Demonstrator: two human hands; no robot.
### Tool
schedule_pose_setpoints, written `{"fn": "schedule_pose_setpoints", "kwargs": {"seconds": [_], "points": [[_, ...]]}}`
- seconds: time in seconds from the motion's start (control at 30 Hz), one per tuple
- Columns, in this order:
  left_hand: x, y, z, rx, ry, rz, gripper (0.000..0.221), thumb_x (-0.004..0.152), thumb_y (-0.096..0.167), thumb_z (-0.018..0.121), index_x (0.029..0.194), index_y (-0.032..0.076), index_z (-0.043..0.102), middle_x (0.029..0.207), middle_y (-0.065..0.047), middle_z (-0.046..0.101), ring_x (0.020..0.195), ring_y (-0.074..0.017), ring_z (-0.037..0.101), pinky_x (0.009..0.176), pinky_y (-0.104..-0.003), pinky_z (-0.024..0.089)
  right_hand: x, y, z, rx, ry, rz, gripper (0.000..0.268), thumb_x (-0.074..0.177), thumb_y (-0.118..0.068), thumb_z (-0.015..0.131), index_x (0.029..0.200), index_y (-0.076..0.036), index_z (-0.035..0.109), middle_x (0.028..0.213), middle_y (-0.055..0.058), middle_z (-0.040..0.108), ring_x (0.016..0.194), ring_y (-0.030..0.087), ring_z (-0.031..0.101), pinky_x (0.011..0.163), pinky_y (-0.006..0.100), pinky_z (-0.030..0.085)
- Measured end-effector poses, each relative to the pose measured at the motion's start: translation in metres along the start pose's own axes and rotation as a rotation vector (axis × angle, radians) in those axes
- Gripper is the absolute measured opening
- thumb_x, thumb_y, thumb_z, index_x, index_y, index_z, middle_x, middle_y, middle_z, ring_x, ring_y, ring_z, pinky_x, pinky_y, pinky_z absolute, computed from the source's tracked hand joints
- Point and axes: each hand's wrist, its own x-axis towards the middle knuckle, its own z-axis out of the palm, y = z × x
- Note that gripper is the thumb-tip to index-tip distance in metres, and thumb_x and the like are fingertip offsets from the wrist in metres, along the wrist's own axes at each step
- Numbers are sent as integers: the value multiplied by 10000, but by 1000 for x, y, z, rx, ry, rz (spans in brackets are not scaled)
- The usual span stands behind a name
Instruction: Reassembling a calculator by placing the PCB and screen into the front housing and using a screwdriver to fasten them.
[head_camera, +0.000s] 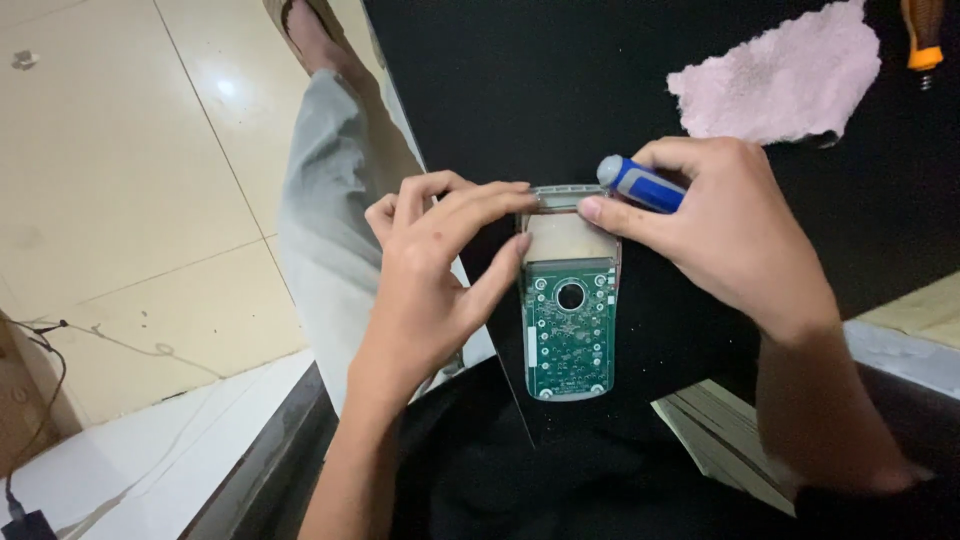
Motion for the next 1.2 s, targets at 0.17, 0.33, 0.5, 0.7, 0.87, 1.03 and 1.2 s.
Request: {"fn": "schedule_pose_setpoints", "kwargs": {"seconds": [0.17,0.33,0.5,0.7,0.87,1.03,1.2], "points": [[2,3,-1,-13,15,-10,270,757,149,629,1015,70,620,939,-36,648,930,-184,431,867,-363,211,-3,-5,2,83,47,-89,231,701,-175,751,705,30,645,509,89,580,306,127,445,283,204,339],[2,-2,-3,-15,29,-4,228,780,130,602,995,60,631,845,-52,611,900,-183,425,852,-354,217,-2,-7,7,92,64,-164,220,709,-164,750,707,31,647,535,83,591,321,112,439,292,197,324],[0,-9,0,-30,44,7,232,764,130,605,986,72,645,910,-37,651,1038,-216,422,895,-379,200,-1,-7,7,67,54,-147,234,716,-172,756,711,31,640,521,97,579,314,127,461,277,200,340],[4,-12,-1,-39,39,15,200,769,150,594,945,88,666,832,-49,625,956,-196,422,846,-367,209,-2,-11,3,90,29,-120,211,685,-145,751,731,36,652,571,106,610,335,135,474,296,205,348],[7,-7,-6,-47,13,-3,213,737,129,599,932,89,674,801,-24,606,908,-165,424,824,-349,208,-2,-8,1,71,-21,-13,226,673,-176,753,742,16,655,603,105,611,380,156,501,359,212,396],[10,-8,-6,-74,-4,-37,228,699,139,609,905,73,683,763,-55,580,901,-184,417,839,-370,236,-3,-3,-2,111,35,-74,228,678,-146,748,805,11,642,580,82,588,385,130,441,378,210,337],[10,-12,-8,-129,-40,-88,225,718,182,623,914,97,696,809,-56,551,884,-179,393,779,-325,237,-3,-2,-4,124,-35,19,201,677,-178,734,759,-2,679,533,74,597,357,125,451,345,201,326]]}}
